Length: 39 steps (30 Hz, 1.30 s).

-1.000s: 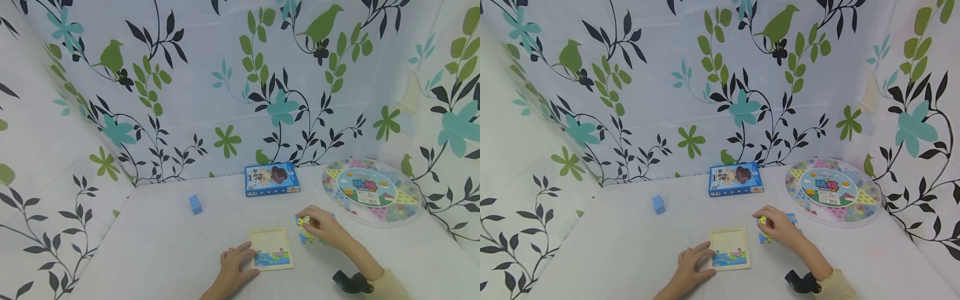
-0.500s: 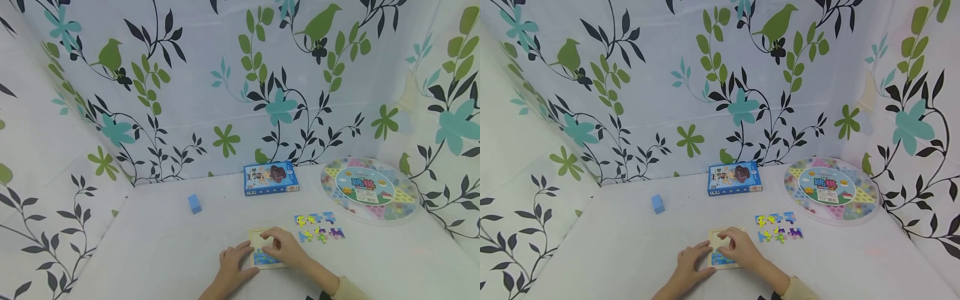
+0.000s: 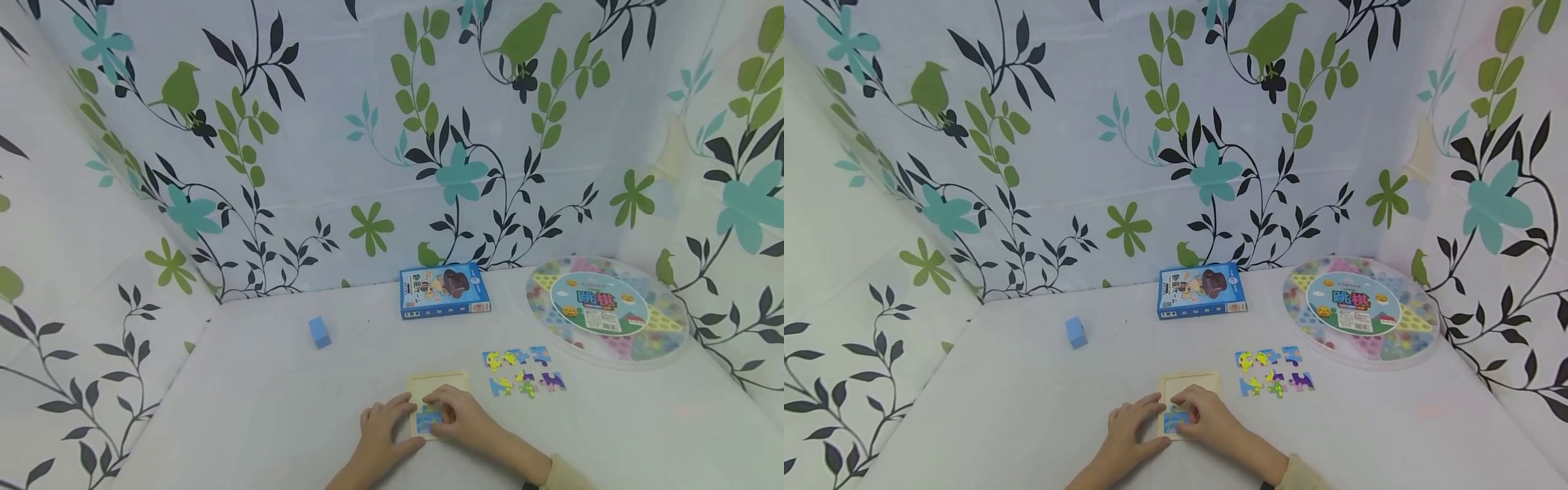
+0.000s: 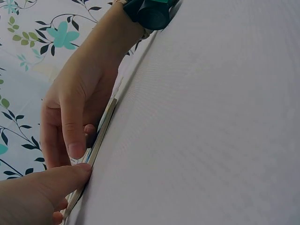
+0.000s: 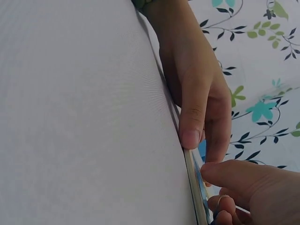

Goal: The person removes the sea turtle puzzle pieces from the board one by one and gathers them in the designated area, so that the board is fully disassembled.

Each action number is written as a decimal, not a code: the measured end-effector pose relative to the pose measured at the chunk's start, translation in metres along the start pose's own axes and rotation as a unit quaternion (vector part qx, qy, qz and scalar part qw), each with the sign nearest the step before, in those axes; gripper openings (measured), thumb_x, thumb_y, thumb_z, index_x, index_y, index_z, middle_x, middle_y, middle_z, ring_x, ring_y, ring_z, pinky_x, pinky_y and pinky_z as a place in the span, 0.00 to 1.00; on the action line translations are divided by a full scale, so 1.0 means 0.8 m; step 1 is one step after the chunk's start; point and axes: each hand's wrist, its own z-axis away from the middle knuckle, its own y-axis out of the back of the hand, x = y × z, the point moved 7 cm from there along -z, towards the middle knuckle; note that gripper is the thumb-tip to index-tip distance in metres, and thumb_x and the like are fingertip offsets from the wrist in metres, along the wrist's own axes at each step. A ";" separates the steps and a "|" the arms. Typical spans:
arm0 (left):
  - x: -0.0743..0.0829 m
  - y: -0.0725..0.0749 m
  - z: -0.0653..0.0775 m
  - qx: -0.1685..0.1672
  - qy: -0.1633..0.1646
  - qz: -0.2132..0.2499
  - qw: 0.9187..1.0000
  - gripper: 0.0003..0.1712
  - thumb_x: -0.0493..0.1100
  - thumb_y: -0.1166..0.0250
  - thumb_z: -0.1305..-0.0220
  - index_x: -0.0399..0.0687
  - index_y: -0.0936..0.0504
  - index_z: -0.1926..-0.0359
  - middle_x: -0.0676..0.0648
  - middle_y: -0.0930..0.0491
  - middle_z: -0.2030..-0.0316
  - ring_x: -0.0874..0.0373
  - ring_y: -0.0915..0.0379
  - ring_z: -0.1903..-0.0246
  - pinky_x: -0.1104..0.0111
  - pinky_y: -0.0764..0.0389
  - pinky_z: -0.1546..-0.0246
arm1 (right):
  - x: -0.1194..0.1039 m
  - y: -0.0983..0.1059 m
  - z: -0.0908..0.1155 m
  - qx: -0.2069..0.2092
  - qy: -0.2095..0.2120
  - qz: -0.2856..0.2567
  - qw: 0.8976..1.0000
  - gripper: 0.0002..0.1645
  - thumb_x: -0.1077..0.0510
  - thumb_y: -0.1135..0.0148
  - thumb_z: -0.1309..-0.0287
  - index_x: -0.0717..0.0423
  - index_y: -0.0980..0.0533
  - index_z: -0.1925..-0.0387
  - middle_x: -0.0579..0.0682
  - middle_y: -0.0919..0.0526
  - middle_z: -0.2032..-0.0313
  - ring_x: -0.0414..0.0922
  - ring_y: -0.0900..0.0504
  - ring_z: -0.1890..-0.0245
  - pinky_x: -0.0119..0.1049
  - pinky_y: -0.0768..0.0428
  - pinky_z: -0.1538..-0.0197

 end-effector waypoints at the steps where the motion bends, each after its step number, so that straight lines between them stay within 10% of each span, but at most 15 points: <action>1: 0.000 0.001 0.000 0.005 -0.003 -0.001 1.000 0.28 0.59 0.37 0.49 0.46 0.26 0.53 0.45 0.29 0.47 0.65 0.44 0.67 0.56 0.46 0.63 | 0.000 0.000 -0.001 -0.006 -0.005 0.003 1.000 0.21 0.66 0.33 0.58 0.63 0.26 0.58 0.46 0.26 0.71 0.30 0.35 0.81 0.26 0.32 0.78; 39: -0.004 -0.002 -0.001 -0.016 0.026 -0.001 1.000 0.28 0.58 0.36 0.51 0.47 0.25 0.53 0.46 0.30 0.46 0.65 0.43 0.67 0.56 0.46 0.62 | 0.004 -0.002 -0.003 -0.018 -0.059 0.012 0.998 0.19 0.69 0.36 0.57 0.62 0.23 0.57 0.43 0.25 0.71 0.32 0.34 0.80 0.27 0.31 0.76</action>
